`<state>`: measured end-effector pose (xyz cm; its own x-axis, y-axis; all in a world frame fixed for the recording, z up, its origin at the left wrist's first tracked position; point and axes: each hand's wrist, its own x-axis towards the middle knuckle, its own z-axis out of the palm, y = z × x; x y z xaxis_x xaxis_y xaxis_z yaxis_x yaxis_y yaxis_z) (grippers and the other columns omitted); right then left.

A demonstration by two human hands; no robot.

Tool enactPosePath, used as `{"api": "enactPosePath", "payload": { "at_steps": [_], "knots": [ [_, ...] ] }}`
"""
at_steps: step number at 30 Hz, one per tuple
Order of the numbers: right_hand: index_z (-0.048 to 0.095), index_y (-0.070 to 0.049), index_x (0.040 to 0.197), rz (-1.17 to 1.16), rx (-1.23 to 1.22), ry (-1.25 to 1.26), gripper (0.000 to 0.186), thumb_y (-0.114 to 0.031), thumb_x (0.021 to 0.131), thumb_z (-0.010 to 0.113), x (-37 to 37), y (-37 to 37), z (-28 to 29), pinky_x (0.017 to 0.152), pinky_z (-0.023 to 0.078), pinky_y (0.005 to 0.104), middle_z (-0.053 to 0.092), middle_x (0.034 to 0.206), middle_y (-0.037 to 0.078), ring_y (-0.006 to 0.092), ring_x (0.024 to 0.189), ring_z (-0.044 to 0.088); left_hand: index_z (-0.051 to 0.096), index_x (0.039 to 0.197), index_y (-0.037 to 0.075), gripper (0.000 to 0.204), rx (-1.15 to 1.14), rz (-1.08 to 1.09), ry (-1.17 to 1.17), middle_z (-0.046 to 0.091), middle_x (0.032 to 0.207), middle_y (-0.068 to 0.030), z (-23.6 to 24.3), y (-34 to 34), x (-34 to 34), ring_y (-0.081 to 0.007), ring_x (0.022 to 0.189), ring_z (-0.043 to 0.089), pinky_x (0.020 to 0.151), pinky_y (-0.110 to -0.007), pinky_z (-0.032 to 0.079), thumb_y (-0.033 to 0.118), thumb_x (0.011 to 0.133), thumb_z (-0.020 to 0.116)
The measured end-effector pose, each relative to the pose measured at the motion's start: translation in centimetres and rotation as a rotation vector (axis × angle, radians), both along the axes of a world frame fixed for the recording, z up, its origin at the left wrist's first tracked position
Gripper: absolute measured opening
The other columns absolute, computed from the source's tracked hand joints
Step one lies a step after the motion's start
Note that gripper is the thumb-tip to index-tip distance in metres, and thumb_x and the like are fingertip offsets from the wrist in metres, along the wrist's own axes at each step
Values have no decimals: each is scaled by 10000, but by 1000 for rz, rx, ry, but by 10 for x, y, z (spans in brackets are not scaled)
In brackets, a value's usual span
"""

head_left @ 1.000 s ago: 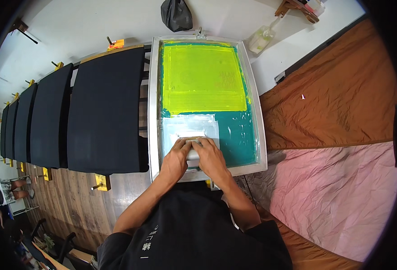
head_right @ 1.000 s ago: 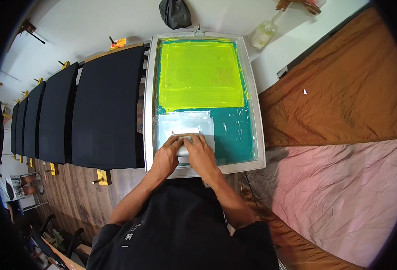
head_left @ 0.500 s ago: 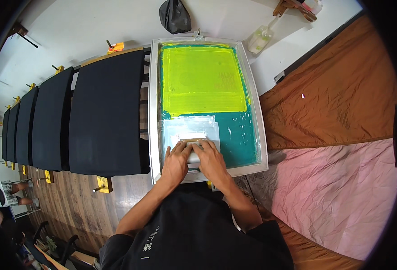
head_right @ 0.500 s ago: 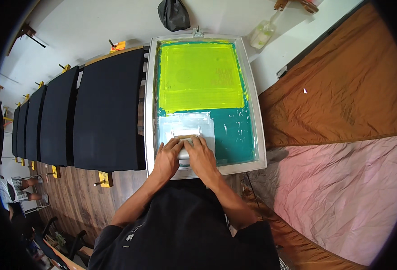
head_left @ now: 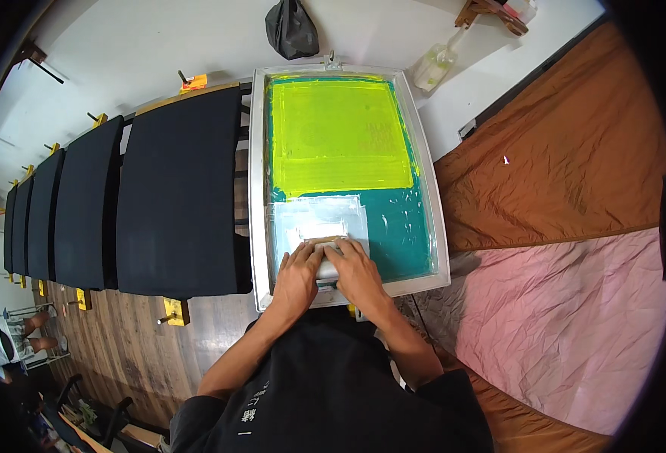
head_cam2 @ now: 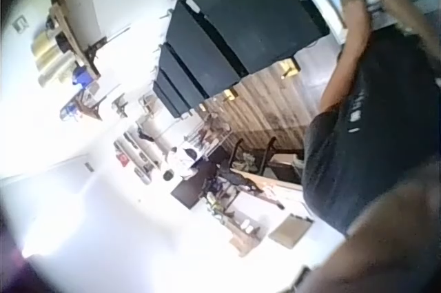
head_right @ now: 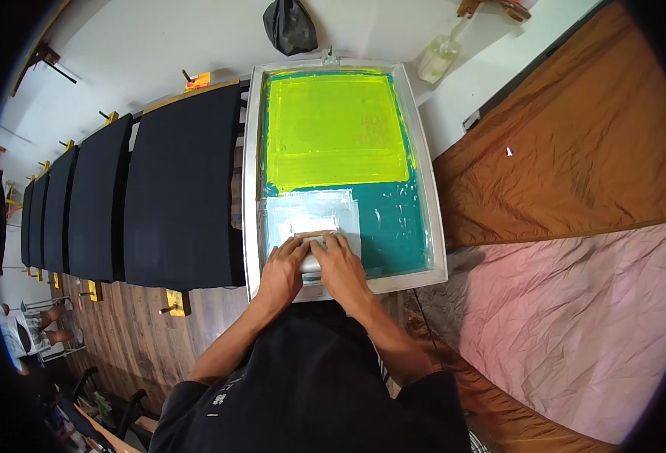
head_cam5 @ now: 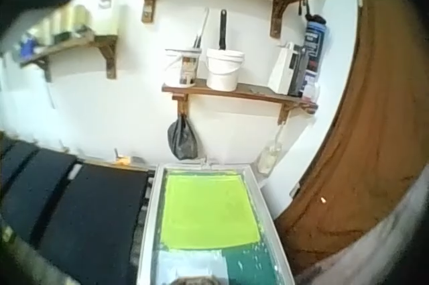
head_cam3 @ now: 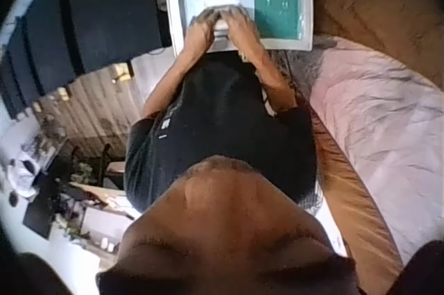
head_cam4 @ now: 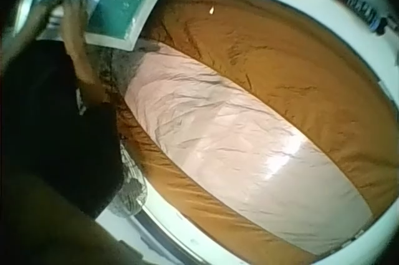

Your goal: Squeegeeing white ink through a screen onto a black t-shirt at a screen printing station.

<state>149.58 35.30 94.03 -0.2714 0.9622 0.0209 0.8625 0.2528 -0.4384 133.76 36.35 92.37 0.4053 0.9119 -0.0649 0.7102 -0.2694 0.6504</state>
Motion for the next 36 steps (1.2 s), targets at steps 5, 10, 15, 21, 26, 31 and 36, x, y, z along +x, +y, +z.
{"api": "enactPosePath", "payload": {
  "at_steps": [5,10,15,21,26,31,36],
  "knots": [
    [619,0,1149,-23,35,12,364,23,795,537,-2,-15,9,874,537,417,562,1203,210,384,1171,524,540,1275,-4,525,37,-9,31,527,1342,-211,12,-15,-3,-376,1297,460,1044,-587,369,-83,757,518],
    [593,-8,1194,-112,-24,59,545,107,662,629,8,-33,24,985,470,424,547,1253,195,391,1226,481,539,1281,9,533,91,-46,72,529,1342,-205,32,-23,13,-373,1297,460,1046,-582,365,-84,756,522],
    [598,-18,1187,-93,-121,46,478,66,716,608,32,-21,15,960,492,424,539,1267,195,377,1233,480,578,1230,0,507,114,1,7,562,1292,-205,19,-15,35,-393,1235,504,1017,-558,403,-106,741,492],
    [599,-16,1195,-45,-163,55,436,32,762,572,46,-24,16,932,507,430,537,1257,201,382,1235,480,583,1243,3,509,12,-40,-22,569,1292,-216,17,-17,45,-385,1247,506,1026,-520,395,-89,747,509],
    [599,-17,1198,-55,-131,34,438,28,763,575,49,-31,11,924,509,422,535,1245,200,371,1204,498,588,1223,-14,491,75,-70,1,572,1275,-231,20,-24,46,-390,1227,517,1007,-505,405,-87,743,512],
    [601,-20,1197,-57,-76,63,435,27,765,575,54,-37,10,918,511,422,532,1246,199,365,1205,492,585,1224,-18,486,85,-54,-9,578,1266,-228,19,-27,51,-391,1223,516,1013,-504,400,-88,751,502],
    [600,-17,1197,-20,-154,31,429,24,771,571,54,-38,17,916,512,420,527,1246,197,365,1208,489,582,1228,-19,489,16,-28,-36,577,1266,-230,20,-34,50,-395,1216,519,1015,-493,401,-93,753,495]
  ]
}}
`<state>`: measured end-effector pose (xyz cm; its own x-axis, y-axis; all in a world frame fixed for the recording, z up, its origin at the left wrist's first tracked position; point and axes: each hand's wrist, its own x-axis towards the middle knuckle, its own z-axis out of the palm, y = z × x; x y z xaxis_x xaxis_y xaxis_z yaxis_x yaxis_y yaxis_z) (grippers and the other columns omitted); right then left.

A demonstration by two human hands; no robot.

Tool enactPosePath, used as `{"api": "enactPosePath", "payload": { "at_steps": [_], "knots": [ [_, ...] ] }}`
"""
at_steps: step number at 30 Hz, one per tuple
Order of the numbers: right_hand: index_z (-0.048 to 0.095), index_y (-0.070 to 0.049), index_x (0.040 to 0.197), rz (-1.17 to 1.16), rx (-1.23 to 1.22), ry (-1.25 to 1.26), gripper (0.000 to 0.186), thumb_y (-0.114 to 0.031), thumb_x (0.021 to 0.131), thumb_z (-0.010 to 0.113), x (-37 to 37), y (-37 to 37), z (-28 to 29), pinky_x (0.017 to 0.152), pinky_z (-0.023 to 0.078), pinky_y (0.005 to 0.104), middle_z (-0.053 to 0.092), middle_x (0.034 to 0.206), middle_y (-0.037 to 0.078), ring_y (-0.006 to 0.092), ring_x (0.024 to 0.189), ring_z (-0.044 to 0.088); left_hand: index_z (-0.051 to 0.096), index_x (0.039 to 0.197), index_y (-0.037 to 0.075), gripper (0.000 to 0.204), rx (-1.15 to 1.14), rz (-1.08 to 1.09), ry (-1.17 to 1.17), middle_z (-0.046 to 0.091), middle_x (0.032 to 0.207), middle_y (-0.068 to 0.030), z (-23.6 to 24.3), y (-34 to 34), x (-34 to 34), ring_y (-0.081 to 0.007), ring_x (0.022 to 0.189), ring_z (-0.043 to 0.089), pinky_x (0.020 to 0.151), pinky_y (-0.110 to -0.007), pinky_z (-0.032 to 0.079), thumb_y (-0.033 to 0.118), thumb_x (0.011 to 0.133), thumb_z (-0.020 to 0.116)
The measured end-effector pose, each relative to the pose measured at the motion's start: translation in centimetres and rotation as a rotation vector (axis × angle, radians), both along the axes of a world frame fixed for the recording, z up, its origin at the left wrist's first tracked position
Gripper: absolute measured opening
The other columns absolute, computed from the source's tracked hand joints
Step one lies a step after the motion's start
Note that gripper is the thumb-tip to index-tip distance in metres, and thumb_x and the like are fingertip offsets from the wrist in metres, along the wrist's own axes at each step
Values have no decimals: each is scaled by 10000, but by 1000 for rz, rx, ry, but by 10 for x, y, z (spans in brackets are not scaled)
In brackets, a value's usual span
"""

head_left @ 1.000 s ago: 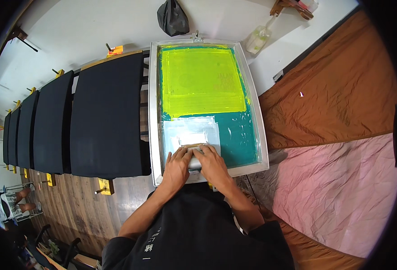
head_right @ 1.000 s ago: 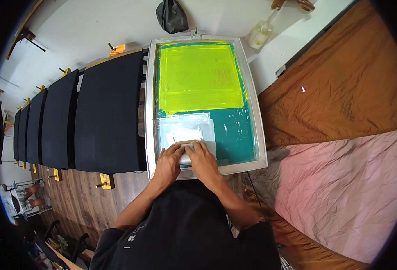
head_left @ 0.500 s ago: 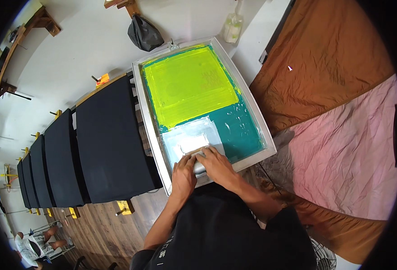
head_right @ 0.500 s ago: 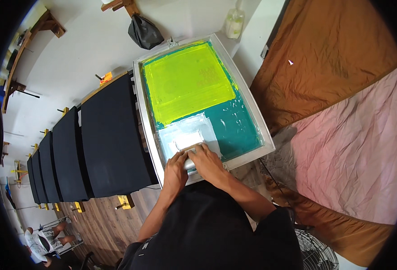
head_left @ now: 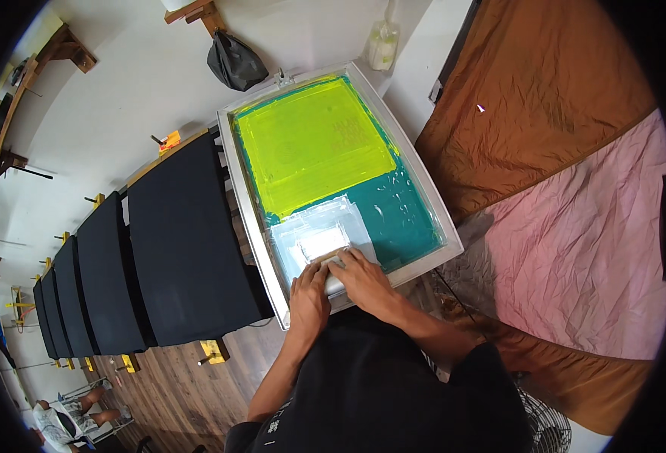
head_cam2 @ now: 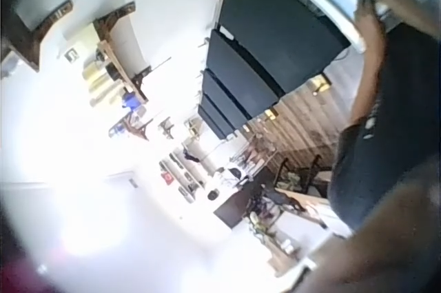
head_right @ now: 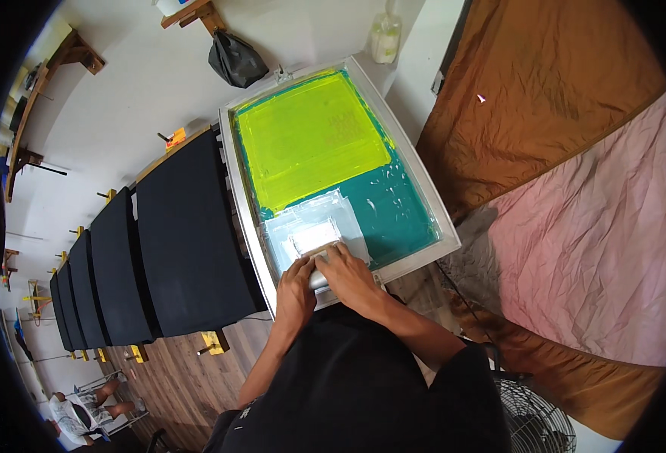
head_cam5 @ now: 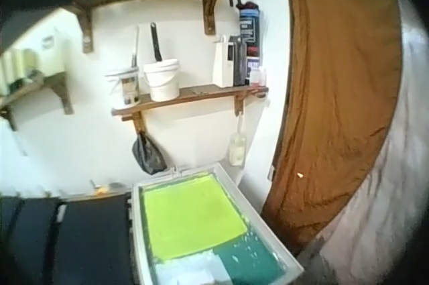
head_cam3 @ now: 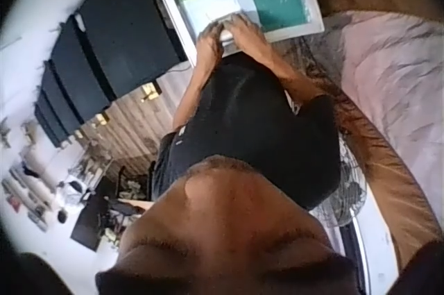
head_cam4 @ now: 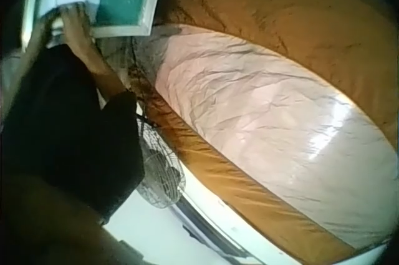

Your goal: Squeegeeing white ink through a screen onto a black t-shirt at a screen printing station.

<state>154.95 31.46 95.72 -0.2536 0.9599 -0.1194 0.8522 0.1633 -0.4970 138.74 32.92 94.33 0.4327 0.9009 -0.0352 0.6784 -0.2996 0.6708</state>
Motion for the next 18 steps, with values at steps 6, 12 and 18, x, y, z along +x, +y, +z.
{"api": "enactPosePath", "payload": {
  "at_steps": [6,12,18],
  "knots": [
    [600,-10,1195,-16,21,15,417,18,781,556,-2,-5,0,916,511,424,525,1241,197,369,1199,495,578,1237,-17,511,-2,-20,4,562,1285,-233,6,-3,-1,-396,1229,506,1020,-492,399,-105,740,495],
    [599,-9,1189,-24,51,18,408,12,784,556,-6,-8,-4,911,513,425,529,1232,202,381,1195,494,561,1260,-1,547,31,-16,-4,560,1286,-227,1,-6,-6,-397,1235,501,1027,-515,387,-111,727,506],
    [602,-3,1183,-30,87,5,395,6,792,545,-11,-11,-1,903,517,418,545,1211,209,377,1194,498,556,1257,-3,533,20,-19,3,553,1292,-217,2,-9,-11,-399,1238,499,1035,-541,377,-106,736,511]
  ]
}}
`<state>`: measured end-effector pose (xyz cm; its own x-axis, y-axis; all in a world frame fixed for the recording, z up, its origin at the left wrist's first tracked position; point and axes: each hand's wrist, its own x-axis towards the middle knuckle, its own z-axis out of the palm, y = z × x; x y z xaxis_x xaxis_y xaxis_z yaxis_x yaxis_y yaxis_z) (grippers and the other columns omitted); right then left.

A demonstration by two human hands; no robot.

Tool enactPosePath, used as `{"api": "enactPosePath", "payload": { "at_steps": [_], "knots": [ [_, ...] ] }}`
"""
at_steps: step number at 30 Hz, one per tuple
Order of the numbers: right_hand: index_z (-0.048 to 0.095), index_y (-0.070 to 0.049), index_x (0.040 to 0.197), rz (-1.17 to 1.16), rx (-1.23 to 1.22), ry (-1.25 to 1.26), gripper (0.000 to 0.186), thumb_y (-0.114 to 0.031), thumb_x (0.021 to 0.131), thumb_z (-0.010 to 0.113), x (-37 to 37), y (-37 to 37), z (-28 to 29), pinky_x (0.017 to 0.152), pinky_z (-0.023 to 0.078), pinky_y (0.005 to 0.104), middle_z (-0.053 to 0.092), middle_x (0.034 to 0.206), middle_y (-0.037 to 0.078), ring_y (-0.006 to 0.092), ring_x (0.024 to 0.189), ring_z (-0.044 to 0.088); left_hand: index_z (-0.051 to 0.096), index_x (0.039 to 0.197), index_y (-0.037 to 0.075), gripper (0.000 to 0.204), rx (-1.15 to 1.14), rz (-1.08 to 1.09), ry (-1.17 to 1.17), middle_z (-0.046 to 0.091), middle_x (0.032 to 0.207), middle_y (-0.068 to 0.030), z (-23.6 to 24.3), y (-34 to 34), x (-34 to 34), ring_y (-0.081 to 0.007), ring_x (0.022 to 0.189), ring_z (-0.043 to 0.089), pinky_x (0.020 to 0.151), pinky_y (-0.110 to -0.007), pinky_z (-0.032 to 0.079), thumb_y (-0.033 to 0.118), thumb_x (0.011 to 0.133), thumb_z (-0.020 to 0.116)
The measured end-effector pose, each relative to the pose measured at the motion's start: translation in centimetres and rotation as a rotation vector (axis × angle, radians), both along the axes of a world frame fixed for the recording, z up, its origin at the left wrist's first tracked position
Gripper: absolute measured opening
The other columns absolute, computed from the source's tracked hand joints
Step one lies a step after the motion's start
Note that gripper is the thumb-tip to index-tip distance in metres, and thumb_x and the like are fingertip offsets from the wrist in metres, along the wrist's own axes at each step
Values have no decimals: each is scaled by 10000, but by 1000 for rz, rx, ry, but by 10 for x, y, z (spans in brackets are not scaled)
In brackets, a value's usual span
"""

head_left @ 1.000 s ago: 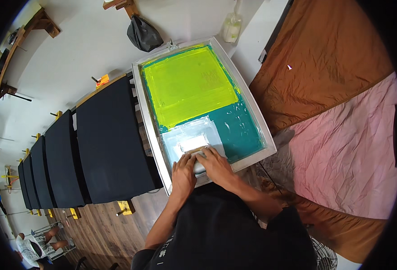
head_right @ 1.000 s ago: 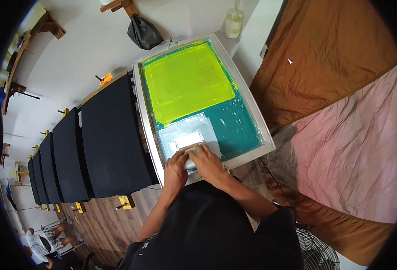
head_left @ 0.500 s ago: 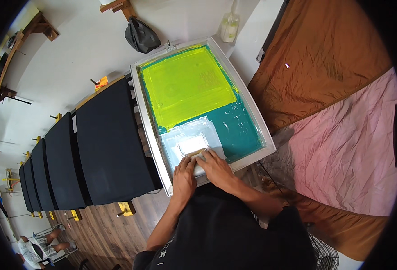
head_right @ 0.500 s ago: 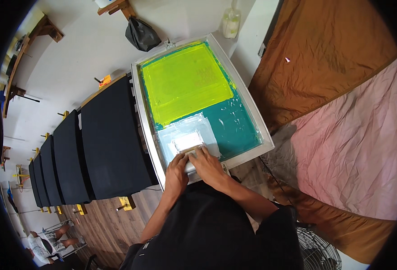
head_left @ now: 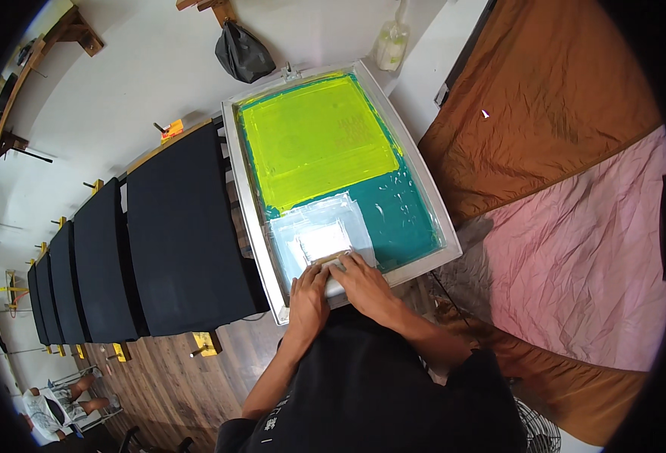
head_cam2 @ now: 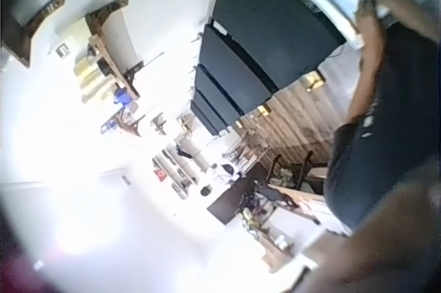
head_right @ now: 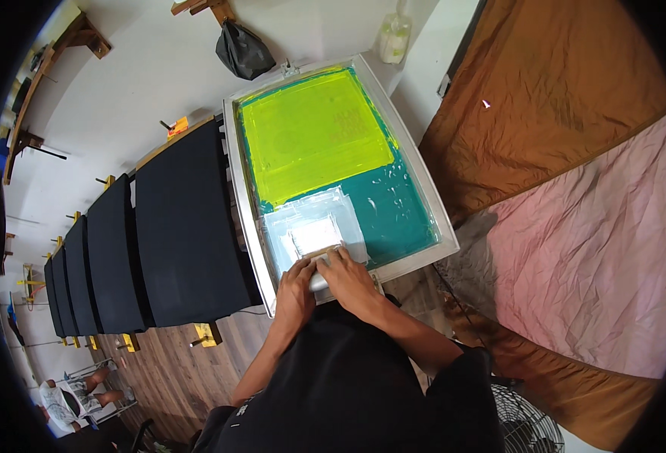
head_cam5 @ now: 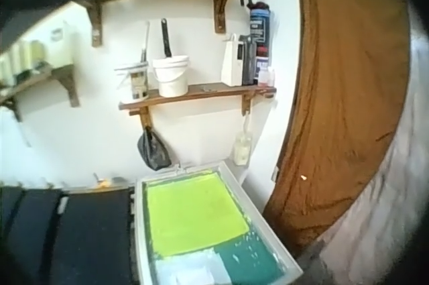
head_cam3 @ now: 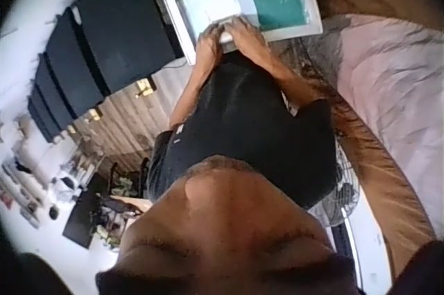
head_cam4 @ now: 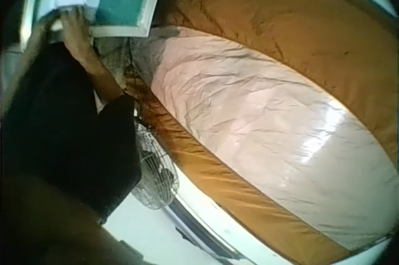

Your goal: Squeegeeing white ink through a screen onto a black t-shirt at a screen printing station.

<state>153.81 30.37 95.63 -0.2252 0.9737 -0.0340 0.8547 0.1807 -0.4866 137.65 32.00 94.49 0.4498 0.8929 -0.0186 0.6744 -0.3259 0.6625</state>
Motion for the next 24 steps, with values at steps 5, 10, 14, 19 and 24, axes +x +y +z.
{"api": "enactPosePath", "payload": {
  "at_steps": [5,10,14,19,24],
  "knots": [
    [600,6,1182,11,46,21,401,19,786,540,-3,-2,-4,908,516,420,545,1210,213,379,1205,495,551,1262,3,519,-58,6,57,531,1325,-208,4,-2,-3,-396,1265,477,1050,-589,352,-96,754,509],
    [597,10,1188,34,-68,15,412,26,781,537,1,-3,5,918,511,422,546,1204,214,380,1213,490,552,1270,5,573,-92,18,33,541,1320,-200,4,-9,-1,-401,1253,484,1057,-590,346,-130,719,476],
    [598,14,1179,13,0,21,407,31,778,532,0,-7,2,909,512,426,548,1189,210,380,1198,497,552,1274,14,569,-56,27,45,544,1316,-197,5,-9,2,-395,1253,487,1064,-592,337,-121,727,479],
    [601,18,1173,46,-79,55,406,38,774,530,10,-9,4,926,499,434,546,1196,212,387,1199,494,553,1275,22,563,-131,1,46,541,1322,-194,7,-10,6,-384,1268,479,1066,-591,335,-115,732,492],
    [598,20,1172,33,-112,70,419,53,759,536,4,-15,-4,959,478,437,536,1232,210,391,1207,488,523,1296,19,565,-124,-15,101,525,1343,-189,5,-14,2,-363,1298,456,1052,-614,339,-95,743,527]
  ]
}}
